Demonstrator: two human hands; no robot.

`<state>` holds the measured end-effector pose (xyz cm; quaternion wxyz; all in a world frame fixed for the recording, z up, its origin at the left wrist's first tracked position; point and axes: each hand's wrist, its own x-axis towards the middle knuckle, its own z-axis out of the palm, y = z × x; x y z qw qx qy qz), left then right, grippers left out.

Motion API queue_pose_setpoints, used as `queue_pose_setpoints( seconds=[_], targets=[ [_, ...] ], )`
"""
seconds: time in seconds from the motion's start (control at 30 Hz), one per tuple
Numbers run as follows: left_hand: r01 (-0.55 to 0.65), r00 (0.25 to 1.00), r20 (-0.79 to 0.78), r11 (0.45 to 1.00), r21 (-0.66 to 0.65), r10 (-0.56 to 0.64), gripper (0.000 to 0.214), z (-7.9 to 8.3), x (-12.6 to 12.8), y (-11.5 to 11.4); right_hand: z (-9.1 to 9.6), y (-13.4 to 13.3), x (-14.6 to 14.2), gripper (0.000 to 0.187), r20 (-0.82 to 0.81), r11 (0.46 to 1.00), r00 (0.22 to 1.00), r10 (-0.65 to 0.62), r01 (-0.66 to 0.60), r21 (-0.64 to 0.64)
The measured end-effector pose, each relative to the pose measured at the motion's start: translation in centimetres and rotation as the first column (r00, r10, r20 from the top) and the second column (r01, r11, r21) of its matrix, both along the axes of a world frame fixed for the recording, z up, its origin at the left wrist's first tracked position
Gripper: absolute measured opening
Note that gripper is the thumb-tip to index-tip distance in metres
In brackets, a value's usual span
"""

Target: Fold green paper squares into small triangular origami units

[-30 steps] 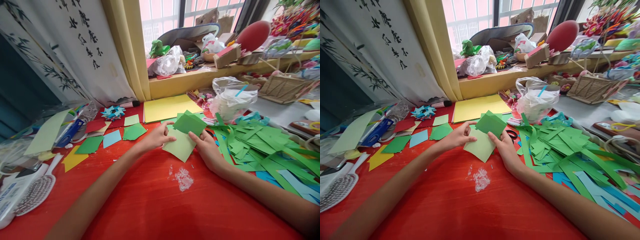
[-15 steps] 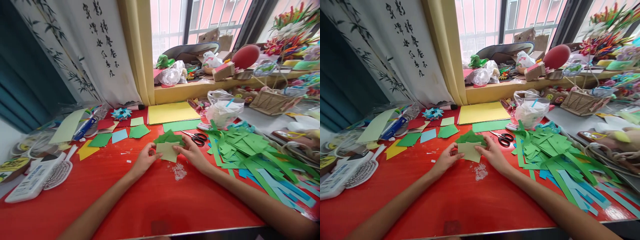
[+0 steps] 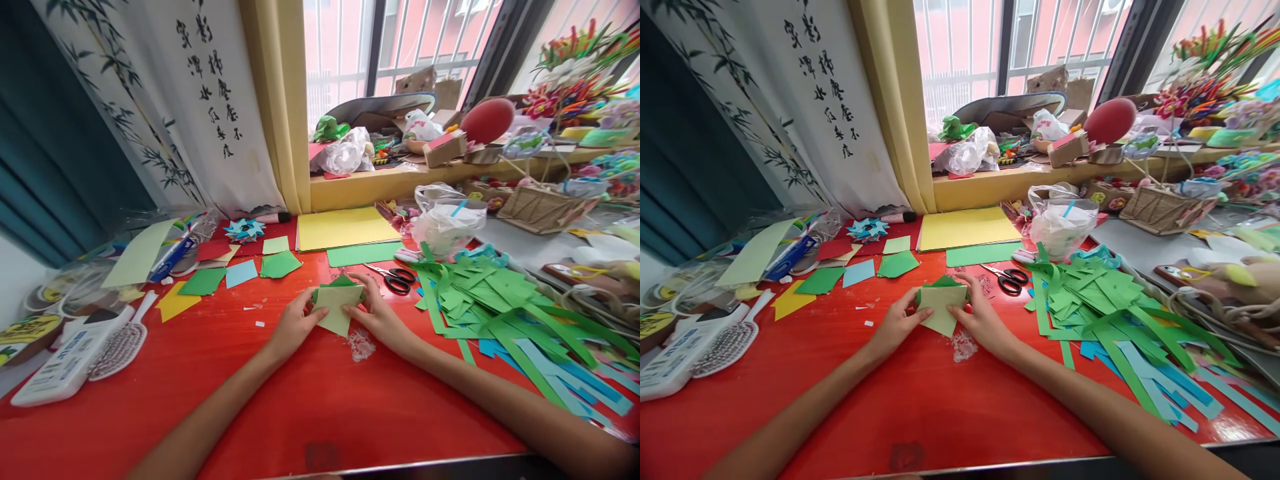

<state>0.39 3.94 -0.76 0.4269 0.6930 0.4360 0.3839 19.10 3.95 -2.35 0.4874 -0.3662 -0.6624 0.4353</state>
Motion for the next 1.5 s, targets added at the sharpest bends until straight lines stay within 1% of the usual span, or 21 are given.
queue_pose_setpoints(
  seconds=[0.13,0.2,0.27,0.33,0.43,0.53,0.67,0.77,0.83,0.9,0.97,1.03,1.13,1.2,1.33,1.4,1.5],
  targets=[
    [-0.033,0.999,-0.022,0.999,0.027,0.034,0.034,0.0,0.1,-0.1,-0.2,-0.1,0.0,0.024,-0.008,0.999,0.999,-0.047,0.047,0.011],
    [-0.035,0.999,-0.008,0.999,0.033,0.036,0.039,0.0,0.2,-0.2,0.0,-0.3,-0.1,0.018,-0.019,0.997,0.997,-0.073,0.074,0.03],
    [-0.019,0.999,-0.026,1.0,0.023,0.02,0.042,0.0,0.3,-0.2,0.3,-0.4,-0.2,0.021,0.004,0.995,0.996,-0.087,0.086,0.055],
    [-0.014,0.997,-0.07,1.0,0.011,0.015,0.042,0.1,0.4,-0.3,0.4,-0.5,-0.2,0.03,0.059,0.994,0.995,-0.084,0.079,0.074],
    [-0.035,0.993,-0.108,0.999,0.014,0.037,0.042,0.1,0.4,-0.4,0.5,-0.5,-0.3,0.039,0.144,0.995,0.986,-0.083,0.074,0.065],
    [-0.071,0.989,-0.127,0.997,0.04,0.076,0.042,-0.1,0.3,-0.2,0.4,-0.4,-0.3,0.039,0.099,0.997,0.992,-0.073,0.072,0.016],
    [-0.127,0.982,-0.13,0.989,0.082,0.137,0.037,-0.4,0.3,0.3,0.2,0.0,-0.2,0.028,0.007,0.996,0.996,-0.086,0.086,-0.023],
    [-0.105,0.987,-0.11,0.989,0.101,0.116,0.033,-0.1,0.3,0.2,0.6,0.0,0.0,0.018,-0.024,0.991,0.991,-0.128,0.127,-0.03],
    [-0.075,0.992,-0.093,0.992,0.102,0.084,0.035,0.2,0.3,-0.1,1.0,-0.2,0.1,0.015,-0.05,0.987,0.986,-0.158,0.156,-0.037],
    [-0.05,0.995,-0.081,0.994,0.098,0.058,0.035,0.5,0.2,-0.4,1.5,-0.5,0.1,0.015,-0.08,0.984,0.981,-0.178,0.176,-0.04],
    [-0.038,0.996,-0.075,0.995,0.092,0.045,0.033,0.6,0.2,-0.5,1.6,-0.7,0.0,0.016,-0.103,0.985,0.98,-0.17,0.167,-0.034],
    [-0.046,0.997,-0.063,0.995,0.085,0.051,0.034,0.6,0.1,-0.5,1.4,-0.8,-0.2,0.024,-0.117,0.991,0.985,-0.129,0.124,-0.048],
    [-0.073,0.997,-0.019,0.995,0.064,0.074,0.037,0.6,0.2,-0.4,0.9,-0.8,-0.5,0.038,-0.138,0.992,0.989,-0.056,0.039,-0.123],
    [-0.085,0.996,-0.002,0.995,0.047,0.085,0.038,0.7,0.2,-0.5,0.7,-0.9,-0.6,0.04,-0.153,0.991,0.988,-0.031,0.01,-0.136],
    [-0.11,0.993,-0.03,0.991,0.074,0.113,0.037,0.9,0.1,-0.7,1.0,-1.1,-0.5,0.039,-0.117,0.995,0.991,-0.057,0.047,-0.084],
    [-0.09,0.995,-0.029,0.994,0.064,0.092,0.038,0.8,0.0,-0.8,1.0,-1.2,-0.5,0.038,-0.089,0.994,0.994,-0.069,0.061,-0.09],
    [0.028,0.999,0.033,1.0,-0.006,-0.028,0.047,0.4,0.1,-0.8,0.8,-1.3,-0.5,0.038,-0.042,0.994,0.998,-0.05,0.046,-0.095]
  ],
)
